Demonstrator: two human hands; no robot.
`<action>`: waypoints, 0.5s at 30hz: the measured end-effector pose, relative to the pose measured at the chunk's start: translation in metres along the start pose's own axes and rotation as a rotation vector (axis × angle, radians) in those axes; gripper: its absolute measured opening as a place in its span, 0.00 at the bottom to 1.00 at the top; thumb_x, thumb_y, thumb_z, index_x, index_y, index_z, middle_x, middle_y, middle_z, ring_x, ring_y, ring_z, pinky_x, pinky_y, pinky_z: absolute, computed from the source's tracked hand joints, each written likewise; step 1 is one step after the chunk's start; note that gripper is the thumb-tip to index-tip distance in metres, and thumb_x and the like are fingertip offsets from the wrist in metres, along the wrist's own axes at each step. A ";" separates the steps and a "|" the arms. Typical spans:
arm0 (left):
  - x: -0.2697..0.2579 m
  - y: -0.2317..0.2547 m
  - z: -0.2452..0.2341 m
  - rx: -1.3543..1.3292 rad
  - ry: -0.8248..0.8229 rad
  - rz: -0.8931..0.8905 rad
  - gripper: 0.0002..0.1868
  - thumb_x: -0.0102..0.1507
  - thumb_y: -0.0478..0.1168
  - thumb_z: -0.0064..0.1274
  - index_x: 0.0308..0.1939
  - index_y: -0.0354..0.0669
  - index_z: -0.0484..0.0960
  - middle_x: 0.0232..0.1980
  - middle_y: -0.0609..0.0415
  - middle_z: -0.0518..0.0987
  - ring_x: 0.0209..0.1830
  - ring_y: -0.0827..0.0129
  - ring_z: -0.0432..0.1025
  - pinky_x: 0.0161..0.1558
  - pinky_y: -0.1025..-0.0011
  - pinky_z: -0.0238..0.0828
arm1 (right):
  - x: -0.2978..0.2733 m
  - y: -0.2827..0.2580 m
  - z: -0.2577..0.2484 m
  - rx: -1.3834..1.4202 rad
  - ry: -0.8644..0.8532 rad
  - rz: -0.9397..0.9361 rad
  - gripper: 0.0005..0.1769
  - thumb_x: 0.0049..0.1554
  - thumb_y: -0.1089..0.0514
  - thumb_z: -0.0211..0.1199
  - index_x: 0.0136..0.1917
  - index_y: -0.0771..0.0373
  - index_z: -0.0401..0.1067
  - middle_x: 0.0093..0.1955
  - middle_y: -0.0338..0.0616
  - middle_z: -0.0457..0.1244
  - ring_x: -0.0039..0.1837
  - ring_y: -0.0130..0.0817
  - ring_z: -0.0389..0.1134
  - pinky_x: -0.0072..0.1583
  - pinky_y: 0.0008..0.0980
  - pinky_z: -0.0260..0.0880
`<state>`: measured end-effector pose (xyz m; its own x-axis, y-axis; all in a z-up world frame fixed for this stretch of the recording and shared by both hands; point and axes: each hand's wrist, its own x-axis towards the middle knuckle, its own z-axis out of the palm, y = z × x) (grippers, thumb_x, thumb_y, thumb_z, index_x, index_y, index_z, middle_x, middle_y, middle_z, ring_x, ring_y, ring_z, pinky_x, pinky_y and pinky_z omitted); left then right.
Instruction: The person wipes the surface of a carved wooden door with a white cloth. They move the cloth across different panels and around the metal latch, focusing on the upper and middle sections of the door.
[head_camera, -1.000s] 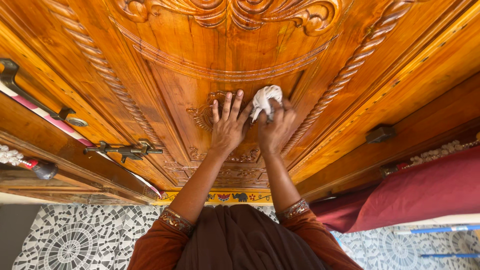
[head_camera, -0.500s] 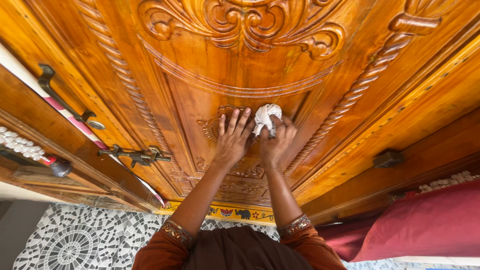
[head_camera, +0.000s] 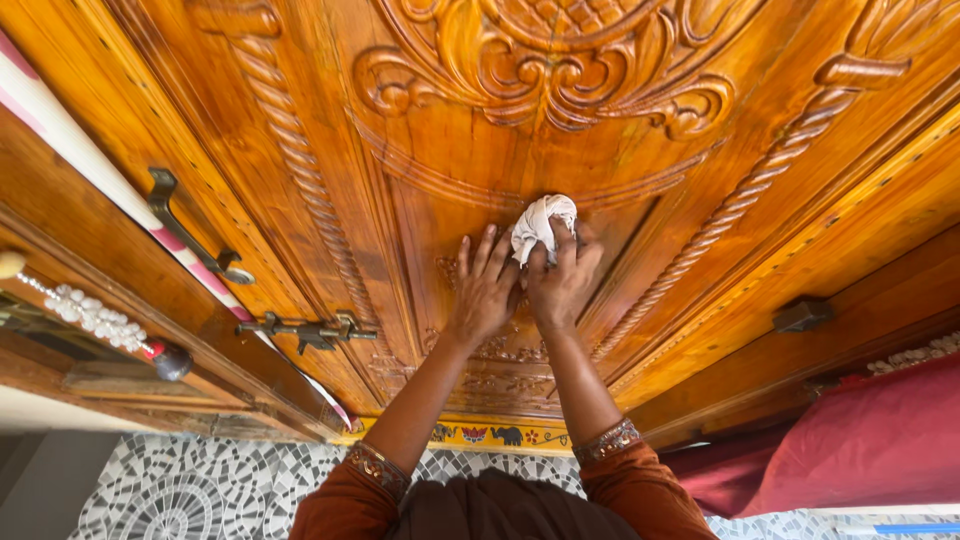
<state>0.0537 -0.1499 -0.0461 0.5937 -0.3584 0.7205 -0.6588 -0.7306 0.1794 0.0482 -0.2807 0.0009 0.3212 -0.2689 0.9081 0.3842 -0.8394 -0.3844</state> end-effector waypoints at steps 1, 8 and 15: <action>-0.002 -0.005 0.001 0.035 0.013 0.013 0.28 0.63 0.43 0.61 0.66 0.48 0.73 0.82 0.54 0.52 0.84 0.56 0.43 0.78 0.34 0.33 | 0.003 0.000 -0.003 -0.011 -0.027 0.021 0.24 0.53 0.67 0.68 0.63 0.59 0.74 0.56 0.51 0.58 0.61 0.47 0.61 0.59 0.45 0.69; -0.002 -0.014 0.006 0.057 0.145 0.091 0.28 0.65 0.46 0.59 0.69 0.48 0.74 0.81 0.56 0.56 0.81 0.58 0.50 0.74 0.44 0.49 | 0.041 -0.015 -0.005 0.026 0.210 -0.007 0.25 0.56 0.70 0.64 0.67 0.61 0.71 0.63 0.53 0.59 0.67 0.49 0.62 0.67 0.46 0.66; 0.006 -0.031 0.041 0.196 0.412 0.186 0.26 0.67 0.47 0.56 0.69 0.53 0.75 0.79 0.59 0.61 0.79 0.65 0.50 0.69 0.55 0.48 | 0.052 0.012 0.007 -0.100 0.212 -0.216 0.22 0.58 0.67 0.66 0.65 0.54 0.76 0.61 0.51 0.62 0.63 0.44 0.63 0.62 0.40 0.69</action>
<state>0.0966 -0.1534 -0.0747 0.2161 -0.2624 0.9405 -0.6137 -0.7857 -0.0782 0.0758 -0.3010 0.0421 0.0496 -0.1627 0.9854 0.3340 -0.9271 -0.1698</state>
